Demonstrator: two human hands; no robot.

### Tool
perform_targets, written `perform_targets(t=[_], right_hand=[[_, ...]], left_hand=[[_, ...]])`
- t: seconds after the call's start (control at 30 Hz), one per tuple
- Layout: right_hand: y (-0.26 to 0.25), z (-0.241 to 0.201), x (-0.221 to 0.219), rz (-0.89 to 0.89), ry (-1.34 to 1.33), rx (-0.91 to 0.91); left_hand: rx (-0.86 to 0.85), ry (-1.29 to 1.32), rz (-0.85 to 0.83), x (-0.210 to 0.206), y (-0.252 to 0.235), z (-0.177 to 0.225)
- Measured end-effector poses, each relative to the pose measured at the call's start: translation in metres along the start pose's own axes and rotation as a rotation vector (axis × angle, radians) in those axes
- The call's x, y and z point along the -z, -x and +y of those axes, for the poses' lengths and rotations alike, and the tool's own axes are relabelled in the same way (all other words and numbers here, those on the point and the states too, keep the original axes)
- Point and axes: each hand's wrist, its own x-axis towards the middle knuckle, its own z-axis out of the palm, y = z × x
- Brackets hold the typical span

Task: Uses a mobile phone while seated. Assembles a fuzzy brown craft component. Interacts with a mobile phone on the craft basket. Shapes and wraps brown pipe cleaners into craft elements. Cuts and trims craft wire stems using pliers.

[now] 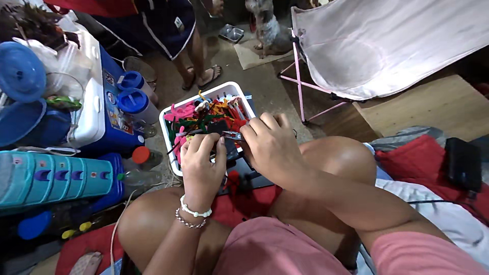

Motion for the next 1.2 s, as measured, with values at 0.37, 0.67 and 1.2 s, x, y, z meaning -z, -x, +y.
perform_targets(t=[0.37,0.67,1.2], right_hand=[[0.0018,0.0014,0.0031,-0.108,-0.161,-0.06],[0.0011,0.0032,0.0036,-0.041,-0.082,0.022],[0.0025,0.0032,0.0047,-0.063,-0.123,-0.001]], left_hand=[[-0.047,0.01,0.057,-0.0026,0.0014,0.0031],[-0.015,0.036,0.011,0.0,0.0006,0.0037],[-0.048,0.041,0.056,-0.0008,0.0013,0.0057]])
